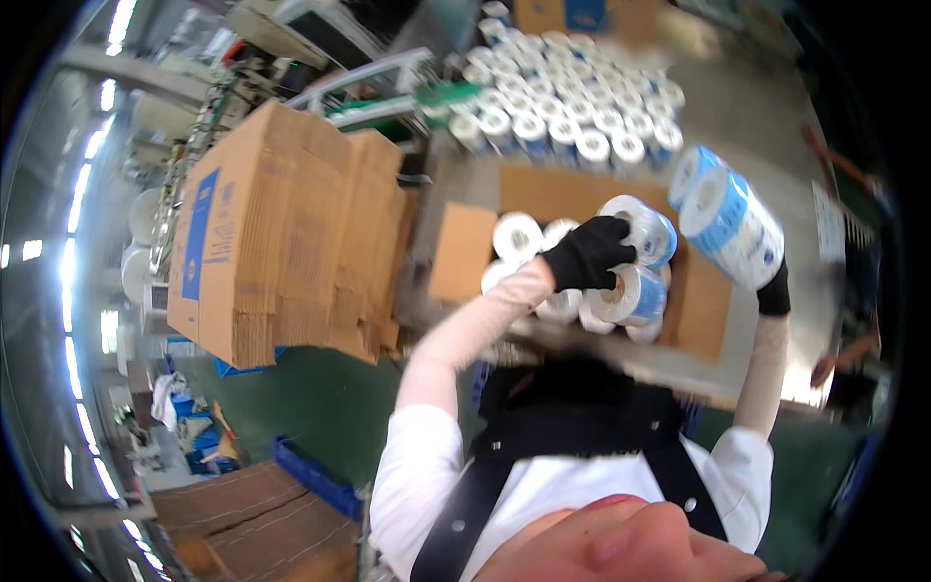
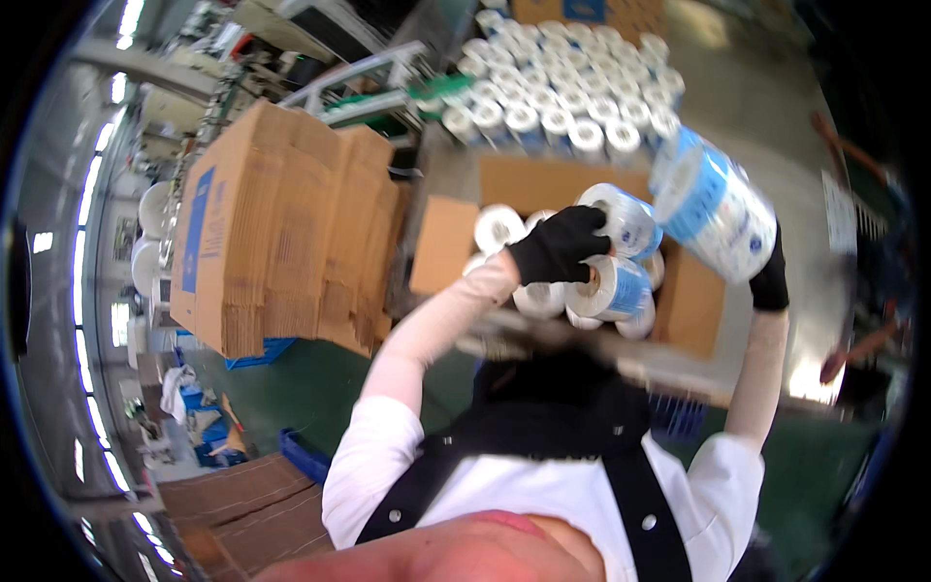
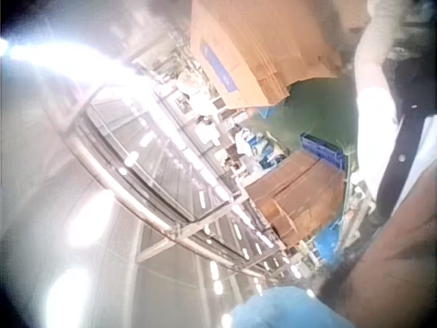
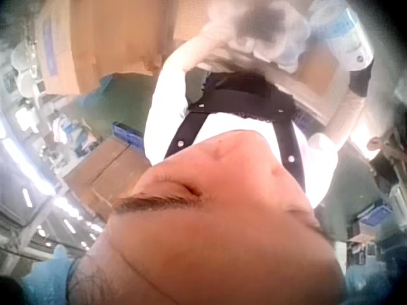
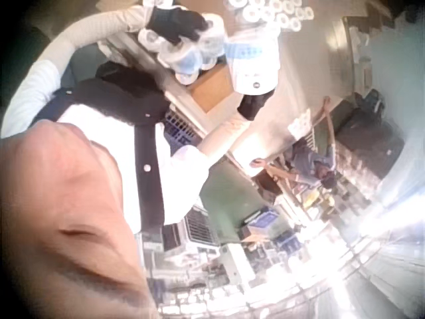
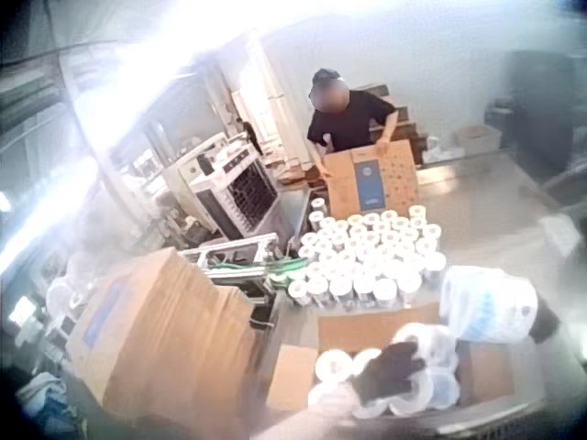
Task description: The person picks up a cardboard box from a stack, opens it, and places several blue-wrapped paper rolls into the box before setting it aside.
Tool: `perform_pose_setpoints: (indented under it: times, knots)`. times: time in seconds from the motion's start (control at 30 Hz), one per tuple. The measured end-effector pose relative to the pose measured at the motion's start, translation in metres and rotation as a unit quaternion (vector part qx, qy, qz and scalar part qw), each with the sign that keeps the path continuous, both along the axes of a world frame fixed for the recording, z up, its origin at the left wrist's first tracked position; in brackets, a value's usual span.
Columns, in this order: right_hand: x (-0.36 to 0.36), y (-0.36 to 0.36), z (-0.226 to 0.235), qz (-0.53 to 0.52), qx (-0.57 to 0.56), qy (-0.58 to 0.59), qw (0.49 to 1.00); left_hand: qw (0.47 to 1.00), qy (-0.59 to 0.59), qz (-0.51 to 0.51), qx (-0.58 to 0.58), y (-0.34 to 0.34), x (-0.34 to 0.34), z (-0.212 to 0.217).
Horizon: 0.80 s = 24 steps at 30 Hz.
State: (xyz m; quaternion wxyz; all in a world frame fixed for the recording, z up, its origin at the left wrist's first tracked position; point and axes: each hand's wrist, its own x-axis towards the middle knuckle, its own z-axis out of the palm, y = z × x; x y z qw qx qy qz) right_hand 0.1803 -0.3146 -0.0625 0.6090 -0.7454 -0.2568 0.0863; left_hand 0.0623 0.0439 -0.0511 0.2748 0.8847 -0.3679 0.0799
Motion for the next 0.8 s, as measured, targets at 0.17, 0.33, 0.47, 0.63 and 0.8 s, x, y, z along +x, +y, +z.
perform_pose_setpoints:
  times: [0.17,0.33,0.47,0.63,0.8]
  knots:
    - [-0.063,-0.014,0.014,0.183,-0.025,0.025,0.982,0.984,0.007,-0.077,0.162,-0.058,-0.026,-0.067]
    - [-0.112,0.025,0.020,0.223,-0.377,-0.251,0.863,0.974,0.025,0.007,0.225,-0.042,-0.038,-0.064]
    - [-0.089,0.059,0.008,0.268,-0.346,-0.305,0.846,0.973,0.036,0.052,0.222,-0.045,-0.043,-0.062]
    - [-0.082,0.094,-0.083,0.255,-0.390,-0.295,0.834,0.955,0.221,0.073,0.184,-0.049,-0.042,-0.074]
    - [-0.107,0.027,-0.080,-0.031,-0.159,-0.125,0.979,0.875,0.294,0.347,-0.165,0.048,-0.083,-0.040]
